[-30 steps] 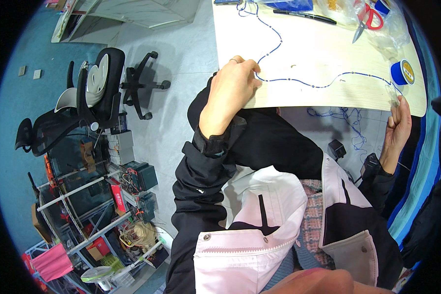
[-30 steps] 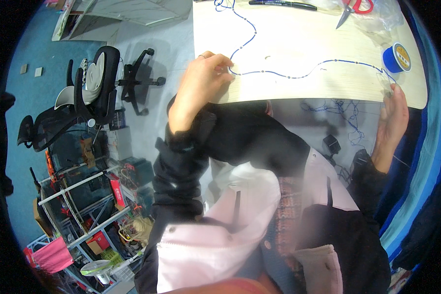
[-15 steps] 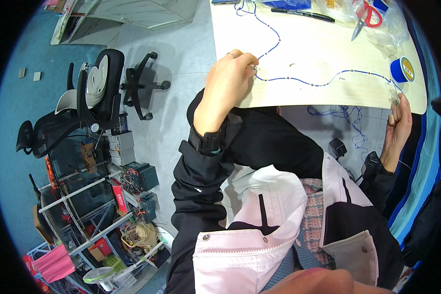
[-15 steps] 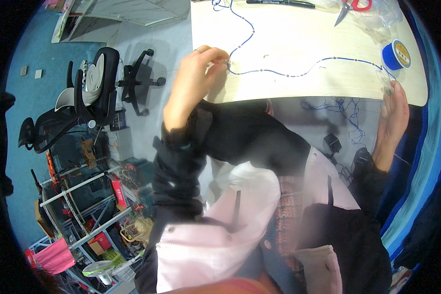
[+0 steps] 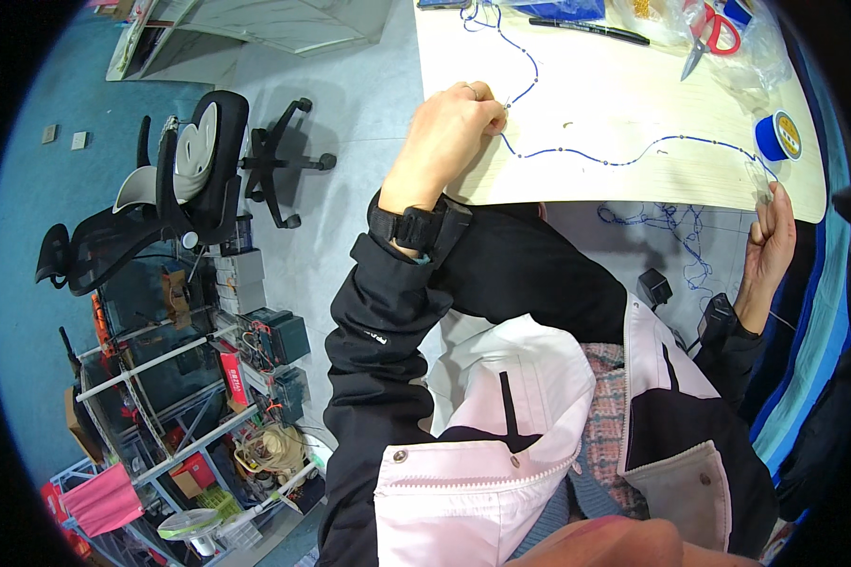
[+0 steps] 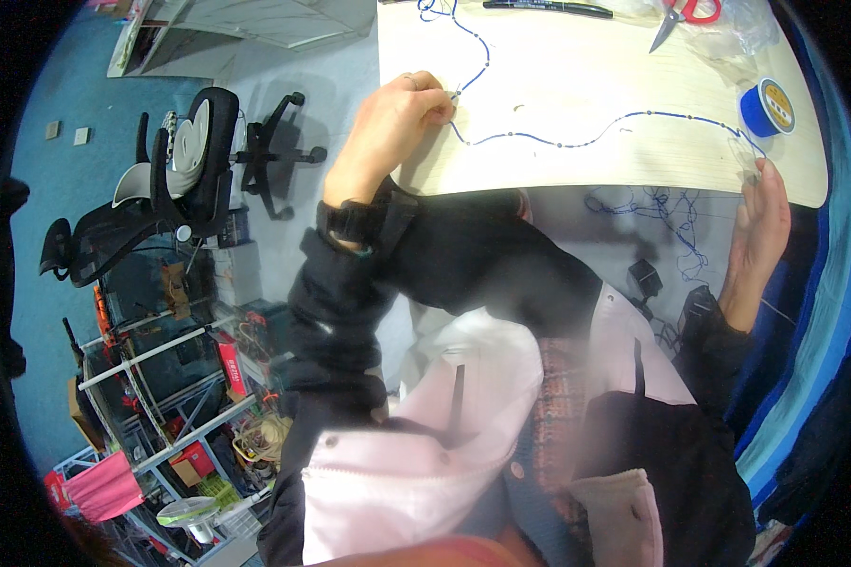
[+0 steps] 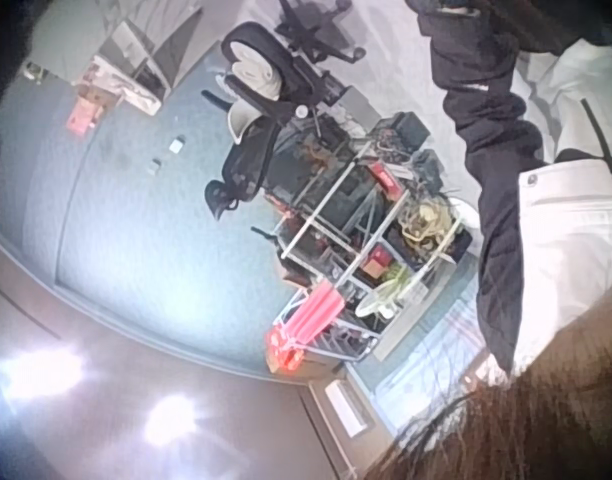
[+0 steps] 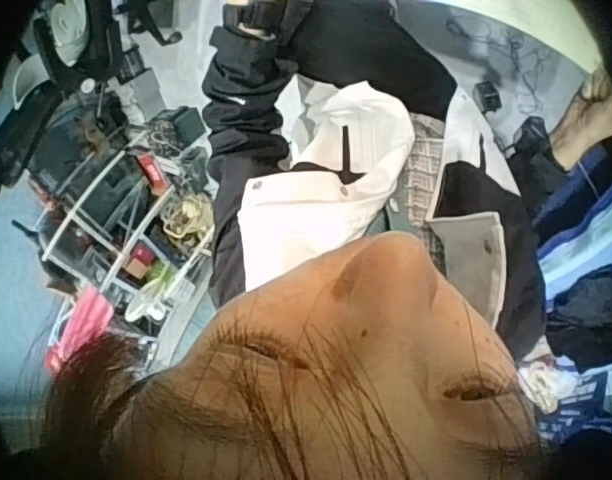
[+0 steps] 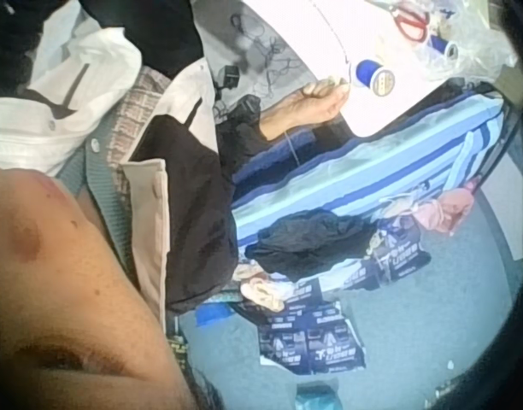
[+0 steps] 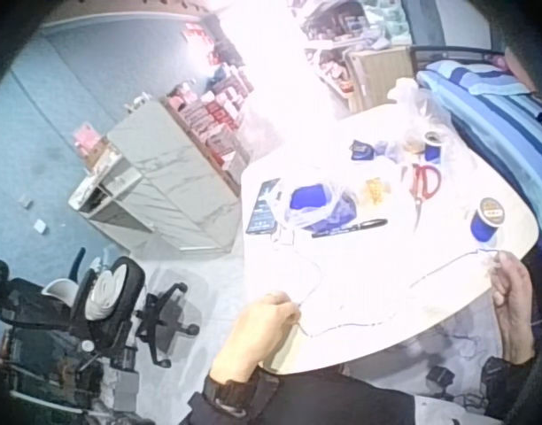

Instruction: The person measures and marks a blue wire on a white board using a tape measure and marker, then threads small beads onto the wire and ties a knot. The person handles the wire, beads, tape measure, and marker throughout.

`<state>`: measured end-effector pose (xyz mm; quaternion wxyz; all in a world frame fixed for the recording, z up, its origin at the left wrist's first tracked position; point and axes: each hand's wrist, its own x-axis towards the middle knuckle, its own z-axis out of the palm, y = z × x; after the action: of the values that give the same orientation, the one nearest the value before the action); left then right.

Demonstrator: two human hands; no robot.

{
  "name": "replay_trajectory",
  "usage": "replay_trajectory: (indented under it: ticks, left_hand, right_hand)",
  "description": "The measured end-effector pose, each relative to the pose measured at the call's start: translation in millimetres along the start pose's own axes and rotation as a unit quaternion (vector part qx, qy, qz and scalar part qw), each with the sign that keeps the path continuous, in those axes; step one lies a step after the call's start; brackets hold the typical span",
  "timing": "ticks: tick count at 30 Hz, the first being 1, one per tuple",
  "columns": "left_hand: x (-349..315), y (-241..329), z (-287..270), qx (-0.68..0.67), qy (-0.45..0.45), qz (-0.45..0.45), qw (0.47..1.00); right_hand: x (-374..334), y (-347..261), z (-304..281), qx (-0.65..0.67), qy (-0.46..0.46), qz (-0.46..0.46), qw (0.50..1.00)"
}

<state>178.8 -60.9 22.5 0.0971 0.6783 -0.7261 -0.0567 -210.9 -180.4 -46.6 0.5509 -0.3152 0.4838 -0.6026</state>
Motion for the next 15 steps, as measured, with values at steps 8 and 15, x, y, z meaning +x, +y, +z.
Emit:
replay_trajectory:
  ticks: [8,15]
  left_hand:
    - [11.0,41.0,-12.3,-0.200,0.067,0.108,0.971]
    - [14.6,76.5,-8.4,-0.282,0.070,0.068,0.954]
  right_hand:
    - [-46.1,-0.3,31.2,-0.095,-0.142,0.079,0.982]
    - [-97.8,15.8,119.6,-0.089,-0.301,0.064,0.947]
